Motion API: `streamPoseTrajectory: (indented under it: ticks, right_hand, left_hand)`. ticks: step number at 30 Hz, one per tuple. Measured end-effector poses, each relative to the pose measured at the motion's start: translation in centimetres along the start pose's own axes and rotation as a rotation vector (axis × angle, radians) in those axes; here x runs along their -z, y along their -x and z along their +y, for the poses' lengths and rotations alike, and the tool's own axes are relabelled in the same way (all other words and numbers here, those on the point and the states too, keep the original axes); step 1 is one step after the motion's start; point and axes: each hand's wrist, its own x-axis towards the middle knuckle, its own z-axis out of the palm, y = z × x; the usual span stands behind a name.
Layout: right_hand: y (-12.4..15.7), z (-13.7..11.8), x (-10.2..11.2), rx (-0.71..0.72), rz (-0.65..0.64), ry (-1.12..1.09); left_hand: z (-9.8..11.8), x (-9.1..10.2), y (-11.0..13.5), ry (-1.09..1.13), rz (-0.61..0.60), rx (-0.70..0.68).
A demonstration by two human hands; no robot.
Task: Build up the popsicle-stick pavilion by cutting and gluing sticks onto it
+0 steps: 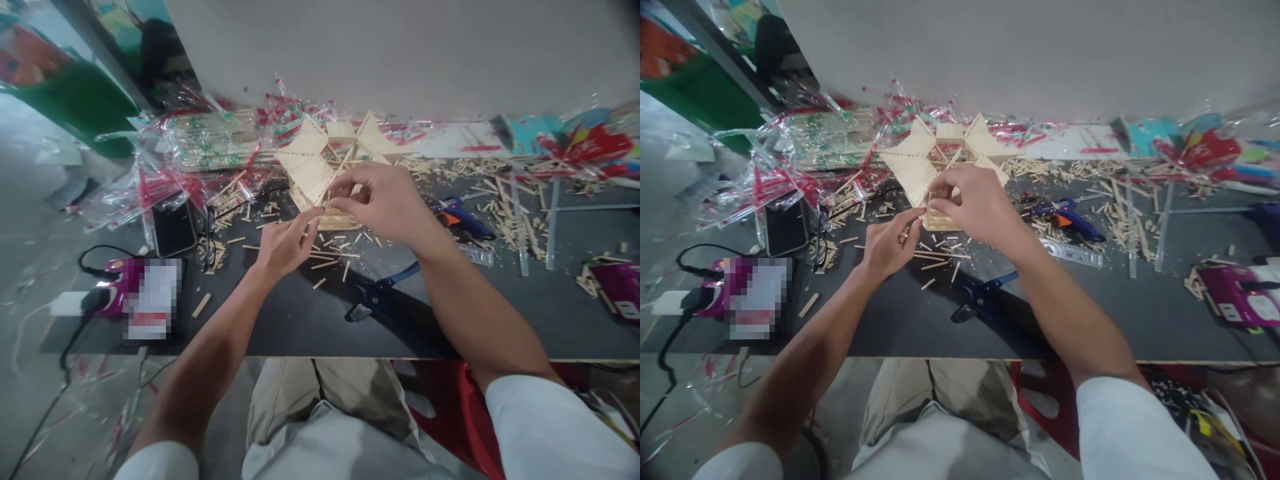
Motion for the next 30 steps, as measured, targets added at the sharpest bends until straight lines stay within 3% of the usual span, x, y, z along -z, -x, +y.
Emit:
streamPoseTrajectory:
  ticks: [11,23,30]
  right_hand:
    - [-0.11,0.70,-0.55,0.098,0.043,-0.097]
    - [-0.11,0.77,-0.52,0.148,0.041,-0.056]
    - [-0.07,0.48,-0.46,0.100,0.025,-0.074]
  left_hand:
    - [-0.73,-0.77,-0.14,-0.022,0.301,-0.303]
    - [-0.73,-0.83,-0.12,-0.001,0.291,-0.324]
    - [-0.73,-0.80,-0.07,-0.021,0.281,-0.318]
